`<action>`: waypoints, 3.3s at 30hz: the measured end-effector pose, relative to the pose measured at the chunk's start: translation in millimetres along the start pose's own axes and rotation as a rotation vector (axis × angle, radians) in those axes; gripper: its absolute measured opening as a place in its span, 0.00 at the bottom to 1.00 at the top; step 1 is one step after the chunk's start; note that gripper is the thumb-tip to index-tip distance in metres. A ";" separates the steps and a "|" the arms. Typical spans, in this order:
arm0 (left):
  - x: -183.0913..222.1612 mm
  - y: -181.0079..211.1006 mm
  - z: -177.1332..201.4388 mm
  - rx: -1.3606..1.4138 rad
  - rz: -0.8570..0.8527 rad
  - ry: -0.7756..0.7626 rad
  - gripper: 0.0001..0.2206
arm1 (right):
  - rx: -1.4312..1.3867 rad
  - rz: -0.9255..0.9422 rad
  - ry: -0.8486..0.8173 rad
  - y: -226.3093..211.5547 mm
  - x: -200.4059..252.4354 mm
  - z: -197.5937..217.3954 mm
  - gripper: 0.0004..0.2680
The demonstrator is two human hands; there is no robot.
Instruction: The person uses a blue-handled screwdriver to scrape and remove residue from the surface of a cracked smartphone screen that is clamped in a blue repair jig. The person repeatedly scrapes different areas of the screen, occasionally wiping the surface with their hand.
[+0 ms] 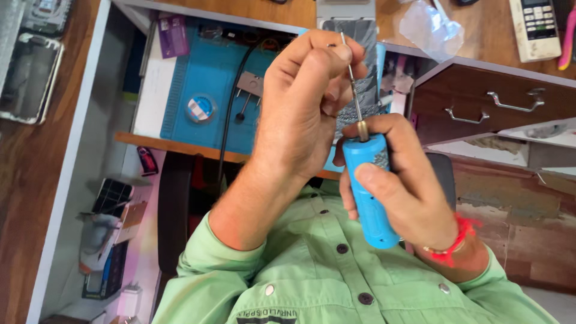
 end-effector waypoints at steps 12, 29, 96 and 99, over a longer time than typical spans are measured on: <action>10.6 25.2 20.1 0.095 -0.117 0.111 0.06 | -0.170 0.027 -0.152 13.2 -6.3 -34.0 0.18; 10.5 37.0 60.2 0.017 -0.177 0.169 0.09 | -0.634 -0.164 -0.470 55.6 -8.0 -64.1 0.18; 57.6 62.0 120.7 -0.703 -0.258 0.123 0.10 | -0.362 -0.215 -0.616 75.9 -51.6 -75.9 0.30; 57.9 63.5 118.4 -0.667 -0.280 0.104 0.10 | -0.342 -0.202 -0.581 80.0 -52.6 -73.8 0.31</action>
Point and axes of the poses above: each hand's wrist, its own x-axis away from the middle knuckle, its own z-axis out of the back of the hand, y = z × x, the point moved 6 cm from there along -x, towards the middle knuckle, and after that the axes turned 10 degrees about -z, right-handed, at the moved point
